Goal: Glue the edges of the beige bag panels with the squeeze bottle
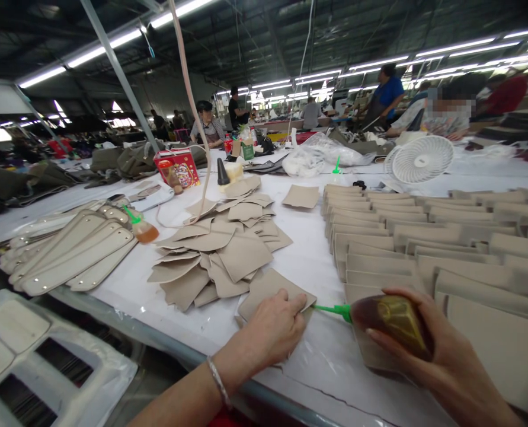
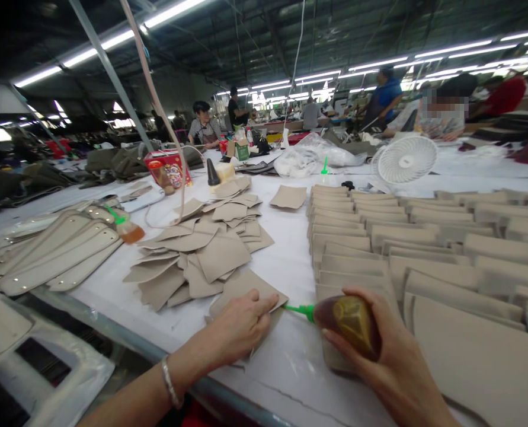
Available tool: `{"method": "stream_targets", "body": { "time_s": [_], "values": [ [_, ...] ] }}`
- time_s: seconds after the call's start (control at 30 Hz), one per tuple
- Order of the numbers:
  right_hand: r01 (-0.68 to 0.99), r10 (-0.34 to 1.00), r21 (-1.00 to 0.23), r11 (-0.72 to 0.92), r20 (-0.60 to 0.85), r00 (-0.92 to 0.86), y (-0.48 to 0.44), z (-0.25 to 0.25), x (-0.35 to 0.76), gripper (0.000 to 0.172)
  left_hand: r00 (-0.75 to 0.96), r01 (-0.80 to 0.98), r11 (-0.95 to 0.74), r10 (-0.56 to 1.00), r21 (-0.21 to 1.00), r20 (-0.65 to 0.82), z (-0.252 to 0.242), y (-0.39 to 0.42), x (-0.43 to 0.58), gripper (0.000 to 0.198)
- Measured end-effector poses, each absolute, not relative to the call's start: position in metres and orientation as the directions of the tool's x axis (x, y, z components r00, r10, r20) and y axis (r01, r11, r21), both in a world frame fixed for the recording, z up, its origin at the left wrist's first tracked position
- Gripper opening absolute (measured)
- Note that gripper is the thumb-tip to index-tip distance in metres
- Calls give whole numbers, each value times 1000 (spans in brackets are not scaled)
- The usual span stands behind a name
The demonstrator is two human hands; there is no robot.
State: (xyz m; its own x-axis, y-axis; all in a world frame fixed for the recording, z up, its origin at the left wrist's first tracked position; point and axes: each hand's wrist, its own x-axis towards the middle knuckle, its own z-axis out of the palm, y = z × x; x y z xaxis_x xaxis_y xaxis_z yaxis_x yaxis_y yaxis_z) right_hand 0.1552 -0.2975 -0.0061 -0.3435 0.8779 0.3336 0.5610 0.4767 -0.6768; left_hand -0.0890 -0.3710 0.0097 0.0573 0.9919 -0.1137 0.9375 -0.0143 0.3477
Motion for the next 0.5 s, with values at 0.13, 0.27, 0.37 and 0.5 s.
{"method": "stream_targets", "body": {
  "time_s": [0.13,0.27,0.37,0.5],
  "values": [
    [527,826,-637,563,409,-389,-299,-6,154,52,68,928,-21,991,372,-114,13,-372,-90,45],
    [550,810,-597,585,467,-354,-298,-7,153,52,67,927,-12,989,375,-134,17,-373,-90,45],
    [561,809,-583,588,444,-386,-303,-10,155,50,65,927,-13,990,376,-126,17,-373,-90,44],
    [530,835,-652,542,349,-425,-307,-10,156,53,57,930,-11,992,369,-115,14,-373,-91,45]
  ]
}}
